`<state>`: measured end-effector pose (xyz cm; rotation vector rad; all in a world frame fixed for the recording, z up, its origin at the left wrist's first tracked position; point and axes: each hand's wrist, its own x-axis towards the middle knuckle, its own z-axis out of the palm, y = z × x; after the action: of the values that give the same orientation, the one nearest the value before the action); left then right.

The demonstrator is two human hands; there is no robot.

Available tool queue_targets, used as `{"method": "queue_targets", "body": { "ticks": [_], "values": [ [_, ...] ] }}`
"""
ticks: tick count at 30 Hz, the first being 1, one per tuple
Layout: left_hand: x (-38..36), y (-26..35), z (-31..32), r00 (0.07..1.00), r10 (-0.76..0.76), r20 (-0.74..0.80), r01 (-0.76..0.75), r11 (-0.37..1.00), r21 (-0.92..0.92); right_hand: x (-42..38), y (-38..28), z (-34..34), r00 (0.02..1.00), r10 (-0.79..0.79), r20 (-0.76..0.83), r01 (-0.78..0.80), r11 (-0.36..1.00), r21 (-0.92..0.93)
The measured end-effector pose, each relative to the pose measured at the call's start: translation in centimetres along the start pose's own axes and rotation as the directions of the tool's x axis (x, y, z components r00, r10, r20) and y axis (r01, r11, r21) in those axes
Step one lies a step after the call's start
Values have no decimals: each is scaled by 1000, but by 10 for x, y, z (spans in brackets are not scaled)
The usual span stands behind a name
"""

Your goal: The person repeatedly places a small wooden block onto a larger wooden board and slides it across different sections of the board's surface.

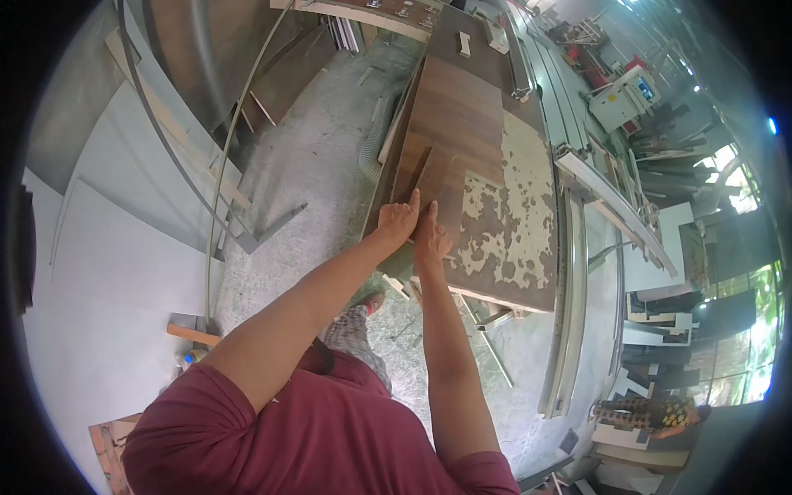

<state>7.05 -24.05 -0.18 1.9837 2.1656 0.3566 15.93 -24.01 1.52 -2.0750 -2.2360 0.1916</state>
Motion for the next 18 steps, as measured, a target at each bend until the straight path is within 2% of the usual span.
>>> {"method": "queue_targets", "body": {
  "ticks": [10, 12, 16, 18],
  "values": [
    [-35, -12, -6, 1000, 2, 5, -2, 1000, 6, -30, -11, 1, 998, -54, -18, 53, 996, -72],
    [-35, -12, -8, 1000, 3, 14, -3, 1000, 4, -28, -12, -1, 999, -30, 46, 32, 998, -53],
    [-30, -13, -8, 999, 4, 33, -4, 1000, 5, -23, -13, -2, 998, -16, 65, 18, 999, -33],
    [-22, -16, -8, 1000, -24, -10, 24, 999, -28, -14, -14, 0, 995, -95, 12, 95, 991, -97]
  ]
}}
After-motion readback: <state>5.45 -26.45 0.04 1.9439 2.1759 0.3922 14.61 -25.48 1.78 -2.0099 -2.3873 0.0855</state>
